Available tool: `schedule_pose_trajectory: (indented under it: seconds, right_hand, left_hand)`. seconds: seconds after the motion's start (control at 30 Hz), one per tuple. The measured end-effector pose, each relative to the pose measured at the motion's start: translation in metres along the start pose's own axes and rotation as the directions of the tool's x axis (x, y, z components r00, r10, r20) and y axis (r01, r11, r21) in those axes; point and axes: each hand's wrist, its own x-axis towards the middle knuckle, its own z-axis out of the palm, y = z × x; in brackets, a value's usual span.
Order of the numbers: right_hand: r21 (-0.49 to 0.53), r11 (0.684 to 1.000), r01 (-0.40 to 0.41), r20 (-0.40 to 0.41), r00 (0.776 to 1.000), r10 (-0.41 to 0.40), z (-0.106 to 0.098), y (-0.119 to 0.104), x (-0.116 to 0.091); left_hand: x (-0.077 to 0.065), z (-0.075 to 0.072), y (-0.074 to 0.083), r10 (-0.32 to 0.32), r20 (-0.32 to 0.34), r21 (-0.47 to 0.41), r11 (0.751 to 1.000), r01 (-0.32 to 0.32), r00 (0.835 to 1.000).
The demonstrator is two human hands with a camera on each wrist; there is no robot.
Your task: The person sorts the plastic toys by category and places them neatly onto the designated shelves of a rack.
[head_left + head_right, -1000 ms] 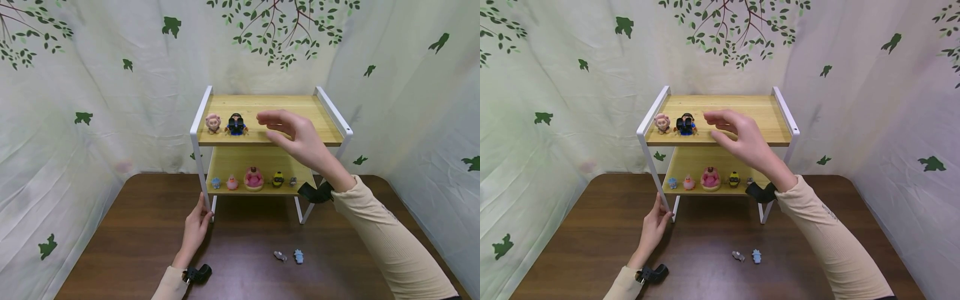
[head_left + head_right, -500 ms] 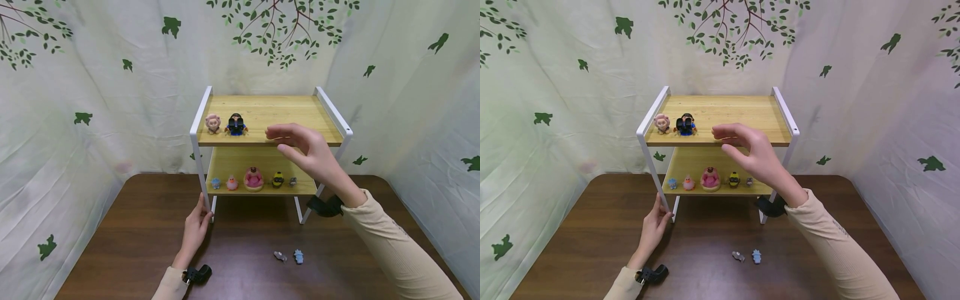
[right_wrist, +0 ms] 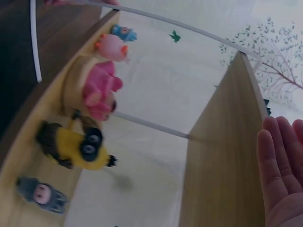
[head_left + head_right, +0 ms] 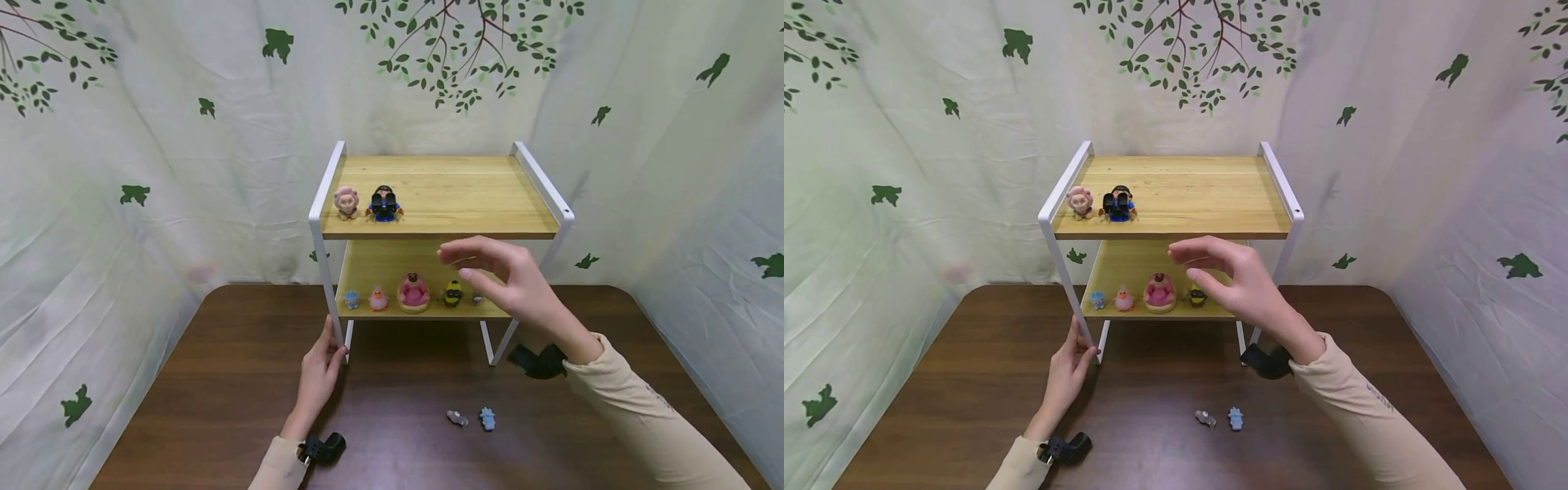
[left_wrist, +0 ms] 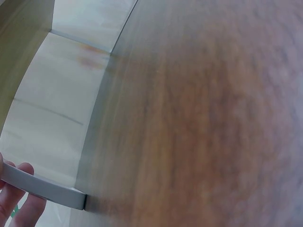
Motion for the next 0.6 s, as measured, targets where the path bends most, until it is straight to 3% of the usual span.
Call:
schedule_pose_trajectory:
  seconds: [0.23, 0.6]
  right_hand:
    - [-0.006, 1.000, 0.006, 0.036, 0.999, -0.005, 0.007, 0.014, -0.015]
    - [0.017, 0.993, -0.117, 0.071, 0.991, 0.115, 0.018, 0.032, -0.044]
  left_hand:
    - [0.000, 0.000, 0.000, 0.000, -0.004, 0.001, 1.000, 0.000, 1.000]
    - [0.000, 0.000, 0.000, -0.002, 0.002, -0.003, 1.000, 0.002, 1.000]
